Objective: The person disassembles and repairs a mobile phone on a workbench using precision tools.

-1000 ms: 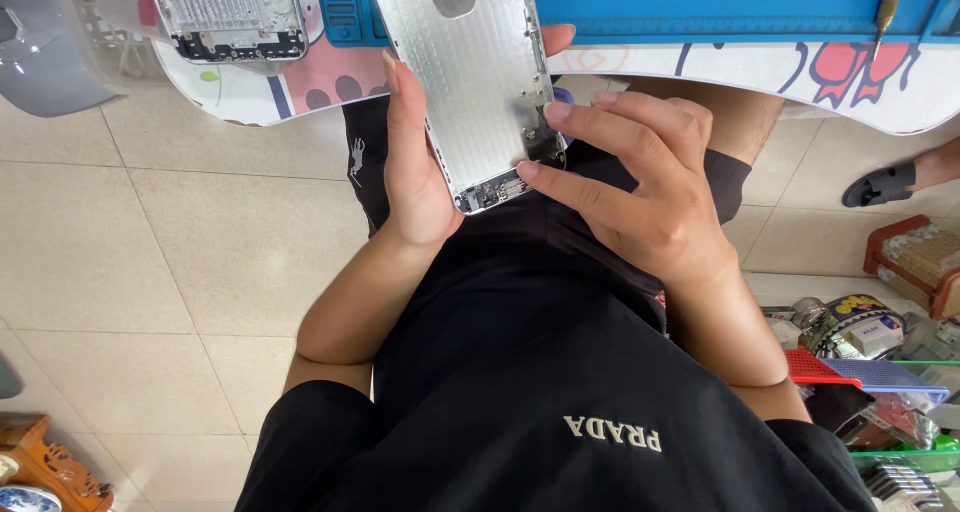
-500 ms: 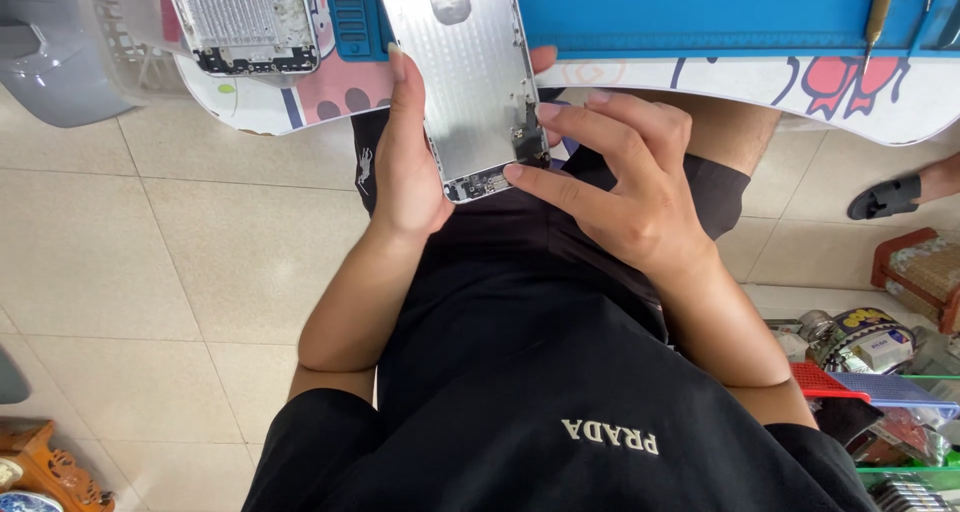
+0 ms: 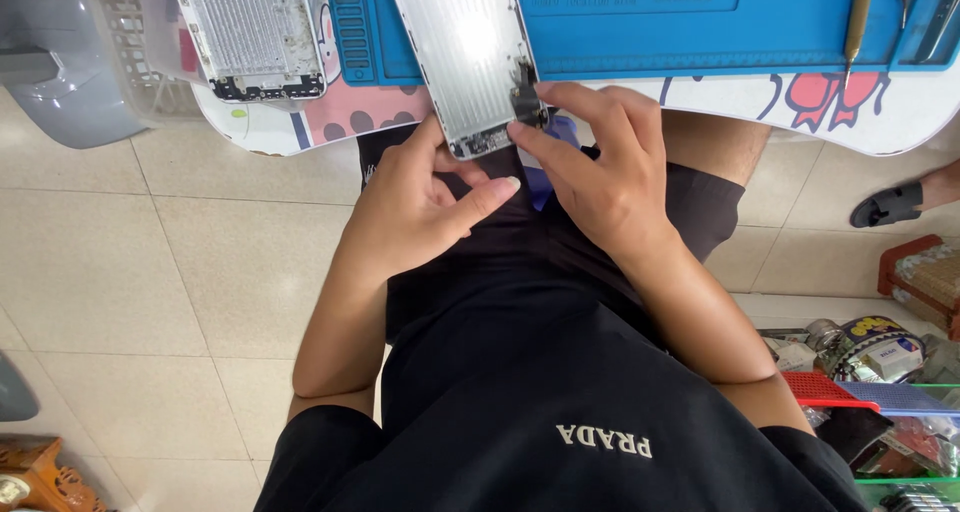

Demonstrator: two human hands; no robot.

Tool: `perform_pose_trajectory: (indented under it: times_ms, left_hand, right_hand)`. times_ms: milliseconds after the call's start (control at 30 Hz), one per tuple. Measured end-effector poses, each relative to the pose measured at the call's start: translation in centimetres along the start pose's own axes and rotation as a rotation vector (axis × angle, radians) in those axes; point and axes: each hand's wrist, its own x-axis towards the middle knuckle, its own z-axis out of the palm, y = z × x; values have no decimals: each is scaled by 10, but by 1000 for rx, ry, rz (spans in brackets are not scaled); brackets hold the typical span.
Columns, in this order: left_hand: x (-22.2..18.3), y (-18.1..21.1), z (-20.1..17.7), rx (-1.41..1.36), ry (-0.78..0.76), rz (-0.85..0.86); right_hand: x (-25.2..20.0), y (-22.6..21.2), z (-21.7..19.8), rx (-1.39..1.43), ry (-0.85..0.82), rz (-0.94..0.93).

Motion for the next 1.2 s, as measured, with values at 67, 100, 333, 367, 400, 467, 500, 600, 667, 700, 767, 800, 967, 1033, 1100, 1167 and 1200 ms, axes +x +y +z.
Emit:
perform_pose_trajectory:
  times_ms: [67, 100, 333, 367, 400, 467, 500, 600, 667, 700, 767, 800, 967, 1033, 1100, 1167, 1200]
  left_hand:
    - [-2, 1, -2, 71, 30, 30]
    - [-3, 1, -4, 143, 61, 61]
    - [4, -8, 0, 252, 304, 79]
    - [5, -9, 1, 277, 336, 104]
    - [7, -10, 2, 302, 368, 130]
    - [6, -11, 5, 309, 394, 191]
    - [7, -11, 7, 311, 410, 241]
    - [5, -6, 10, 204, 392, 328]
    - [5, -4, 12, 230, 394, 271]
    - [5, -4, 14, 251, 397, 211]
    - [5, -14, 20, 280, 379, 248]
    - [7, -18, 24, 306, 373, 282]
    - [18, -17, 54, 320, 212, 435]
    - [24, -12, 67, 293, 152, 462]
    - [29, -6, 80, 313, 79, 511]
    - [32, 1, 89, 318, 44, 535]
    - [33, 4, 94, 323, 15, 557]
  right_hand:
    - [5, 4, 8, 9, 11, 12]
    - [8, 5, 12, 18, 24, 22]
    - [25, 7, 19, 11, 65, 61]
    - [26, 6, 18, 38, 31, 84]
    - [27, 5, 17, 66, -2, 108]
    - [26, 0, 10, 77, -11, 93]
    - [25, -2, 7, 90, -31, 89]
    - [12, -2, -7, 125, -32, 155]
    - [1, 6, -14, 126, -7, 187]
    - [-7, 9, -18, 127, 12, 218]
    - [-24, 20, -20, 97, 61, 253]
    - [-32, 27, -22, 73, 104, 277]
    - [-57, 62, -47, 23, 239, 401]
    - [-57, 74, -58, -2, 282, 448]
    - [-46, 82, -73, 24, 350, 557]
    - [-53, 98, -77, -20, 337, 544]
    - [-56, 105, -78, -58, 323, 526]
